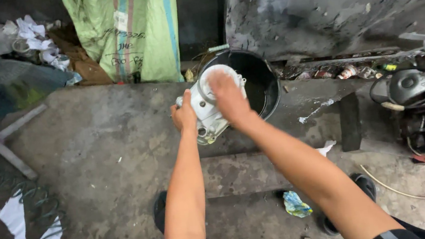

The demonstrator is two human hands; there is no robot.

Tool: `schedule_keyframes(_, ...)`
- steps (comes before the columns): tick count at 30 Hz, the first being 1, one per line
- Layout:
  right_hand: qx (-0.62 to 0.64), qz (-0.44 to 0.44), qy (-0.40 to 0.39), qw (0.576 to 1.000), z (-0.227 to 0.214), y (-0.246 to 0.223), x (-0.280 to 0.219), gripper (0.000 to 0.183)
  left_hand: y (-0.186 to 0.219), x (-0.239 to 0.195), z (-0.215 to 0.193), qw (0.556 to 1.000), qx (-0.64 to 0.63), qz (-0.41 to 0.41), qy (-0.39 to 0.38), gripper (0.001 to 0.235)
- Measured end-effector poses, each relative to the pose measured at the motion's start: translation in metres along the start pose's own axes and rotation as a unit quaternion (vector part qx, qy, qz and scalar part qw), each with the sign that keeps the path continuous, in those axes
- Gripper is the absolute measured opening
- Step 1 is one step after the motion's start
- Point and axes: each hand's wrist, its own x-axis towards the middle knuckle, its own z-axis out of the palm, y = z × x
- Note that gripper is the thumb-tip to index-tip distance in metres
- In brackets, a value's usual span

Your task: Cleaning metal engine components using a cloth and cleaning solution from a bucket

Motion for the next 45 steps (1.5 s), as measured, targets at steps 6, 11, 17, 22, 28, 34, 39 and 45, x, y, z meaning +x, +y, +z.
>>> schedule_keyframes(6, 0.132, -0.06, -0.025, 0.989, 0.016, 0.003, -0.015, 0.049, -0.002, 0.0, 0.001, 1.0, 0.003, 0.003, -0.02, 0.093)
schedule_keyframes(11, 0.0, 0.03, 0.002, 1.0, 0.019, 0.025, 0.002, 0.042, 0.009, -0.012, -0.003, 1.0, 0.02, 0.003, -0.005, 0.088)
schedule_keyframes(17, 0.065, -0.032, 0.009, 0.997, -0.01, -0.019, -0.02, 0.037, -0.013, 0.02, 0.011, 1.0, 0.009, 0.024, -0.012, 0.086)
schedule_keyframes(22, 0.069, 0.193, -0.088, 0.975, 0.029, 0.068, 0.016, 0.052, 0.013, -0.014, -0.002, 1.0, 0.002, 0.014, -0.004, 0.082)
schedule_keyframes(28, 0.377, 0.461, -0.027, 0.803, 0.014, 0.086, 0.004, 0.037, 0.012, -0.02, -0.007, 1.0, -0.001, 0.006, -0.006, 0.082)
schedule_keyframes(34, 0.572, 0.596, 0.099, 0.554, 0.027, 0.101, -0.017, 0.032, 0.0, -0.002, -0.003, 1.0, 0.0, 0.02, -0.004, 0.082)
schedule_keyframes(39, 0.566, 0.587, -0.018, 0.578, 0.07, 0.113, -0.025, 0.025, -0.003, 0.007, -0.004, 0.999, -0.001, 0.017, -0.033, 0.087)
schedule_keyframes(45, 0.432, 0.558, -0.013, 0.708, 0.098, 0.119, -0.05, 0.021, 0.019, -0.019, -0.017, 0.996, 0.028, 0.034, -0.075, 0.09)
